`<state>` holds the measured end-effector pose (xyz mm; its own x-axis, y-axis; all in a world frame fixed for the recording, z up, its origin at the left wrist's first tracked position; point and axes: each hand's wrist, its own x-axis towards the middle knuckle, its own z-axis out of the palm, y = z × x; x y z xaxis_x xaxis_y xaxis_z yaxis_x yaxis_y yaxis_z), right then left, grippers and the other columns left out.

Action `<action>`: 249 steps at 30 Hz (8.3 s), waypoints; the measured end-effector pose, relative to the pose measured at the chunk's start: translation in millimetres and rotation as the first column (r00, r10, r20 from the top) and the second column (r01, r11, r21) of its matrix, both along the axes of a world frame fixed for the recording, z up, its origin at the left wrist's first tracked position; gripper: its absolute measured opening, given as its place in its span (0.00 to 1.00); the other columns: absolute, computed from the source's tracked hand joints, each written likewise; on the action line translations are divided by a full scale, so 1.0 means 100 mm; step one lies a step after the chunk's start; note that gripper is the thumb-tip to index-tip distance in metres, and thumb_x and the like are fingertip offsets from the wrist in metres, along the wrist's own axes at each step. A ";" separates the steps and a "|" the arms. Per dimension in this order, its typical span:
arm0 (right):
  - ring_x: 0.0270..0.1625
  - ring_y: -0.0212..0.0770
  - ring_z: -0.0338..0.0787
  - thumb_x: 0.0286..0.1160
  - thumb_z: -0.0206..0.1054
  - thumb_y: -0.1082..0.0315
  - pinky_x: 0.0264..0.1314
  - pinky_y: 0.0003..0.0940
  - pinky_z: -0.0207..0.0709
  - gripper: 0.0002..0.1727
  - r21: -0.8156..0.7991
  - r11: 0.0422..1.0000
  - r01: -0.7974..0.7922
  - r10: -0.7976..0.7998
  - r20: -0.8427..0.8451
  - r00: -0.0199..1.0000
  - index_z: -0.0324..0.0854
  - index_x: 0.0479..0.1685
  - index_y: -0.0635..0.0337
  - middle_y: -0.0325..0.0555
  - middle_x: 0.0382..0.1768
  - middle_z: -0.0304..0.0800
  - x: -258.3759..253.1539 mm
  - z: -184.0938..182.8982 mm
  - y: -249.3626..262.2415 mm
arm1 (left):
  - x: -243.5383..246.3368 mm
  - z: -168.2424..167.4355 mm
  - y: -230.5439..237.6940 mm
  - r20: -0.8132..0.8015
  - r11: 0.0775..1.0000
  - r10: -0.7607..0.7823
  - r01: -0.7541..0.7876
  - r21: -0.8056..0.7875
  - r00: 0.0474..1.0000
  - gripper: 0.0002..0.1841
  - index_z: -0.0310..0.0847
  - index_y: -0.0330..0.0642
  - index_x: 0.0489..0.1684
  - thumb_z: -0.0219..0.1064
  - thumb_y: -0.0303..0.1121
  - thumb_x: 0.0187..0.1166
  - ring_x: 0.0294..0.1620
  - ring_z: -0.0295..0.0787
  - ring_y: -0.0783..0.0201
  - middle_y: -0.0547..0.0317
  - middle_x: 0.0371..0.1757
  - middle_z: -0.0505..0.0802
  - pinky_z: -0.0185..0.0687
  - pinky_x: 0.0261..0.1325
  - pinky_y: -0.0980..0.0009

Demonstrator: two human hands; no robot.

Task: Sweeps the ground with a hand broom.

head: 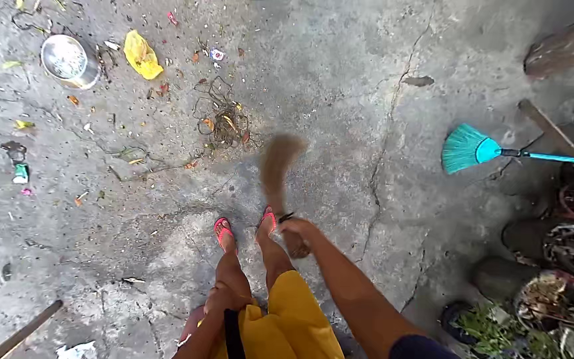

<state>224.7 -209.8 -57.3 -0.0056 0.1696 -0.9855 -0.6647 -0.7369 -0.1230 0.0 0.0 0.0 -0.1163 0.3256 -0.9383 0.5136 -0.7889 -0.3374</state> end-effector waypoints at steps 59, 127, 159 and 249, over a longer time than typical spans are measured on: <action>0.36 0.50 0.92 0.67 0.74 0.68 0.44 0.49 0.90 0.38 0.254 0.956 -0.146 0.207 -0.233 0.950 0.61 0.80 0.59 0.57 0.43 0.89 1.91 0.85 1.79 | 1.82 -0.90 1.09 0.190 0.926 0.210 -0.133 -0.353 0.959 0.42 0.80 0.45 0.71 0.73 0.65 0.58 0.64 0.86 0.32 0.36 0.65 0.88 0.79 0.51 0.22; 0.28 0.40 0.88 0.81 0.57 0.65 0.34 0.39 0.87 0.19 0.052 0.910 0.412 -0.415 0.150 0.897 0.65 0.69 0.56 0.44 0.30 0.84 5.91 0.84 0.03 | 4.91 -0.19 1.01 0.080 1.000 0.026 -0.025 -0.017 0.996 0.57 0.30 0.67 0.99 0.73 0.57 0.71 0.68 0.81 0.28 0.24 0.88 0.60 0.81 0.59 0.34; 0.47 0.45 0.87 0.74 0.69 0.60 0.56 0.50 0.82 0.24 0.178 0.812 -0.556 0.572 -0.051 0.819 0.79 0.64 0.66 0.55 0.50 0.88 5.58 -0.64 4.92 | 5.49 -0.25 2.21 0.025 0.947 0.304 -0.300 -0.117 0.952 0.70 0.31 0.66 0.99 0.82 0.62 0.51 0.67 0.81 0.26 0.24 0.84 0.67 0.81 0.56 0.29; 0.29 0.46 0.90 0.72 0.67 0.68 0.36 0.45 0.89 0.34 -0.034 0.856 -0.516 0.516 0.133 0.846 0.59 0.79 0.57 0.52 0.35 0.86 5.82 0.89 5.89 | 4.43 -0.24 3.76 0.042 0.716 0.690 -0.672 -0.191 0.723 0.66 0.42 0.84 0.94 0.84 0.67 0.44 0.67 0.81 0.26 0.25 0.84 0.67 0.84 0.51 0.32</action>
<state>806.9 379.2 31.9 0.0377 0.1814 -0.9827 -0.1658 -0.9686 -0.1852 443.1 375.5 -24.3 -0.1512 0.0501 -0.9872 0.9558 -0.2475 -0.1590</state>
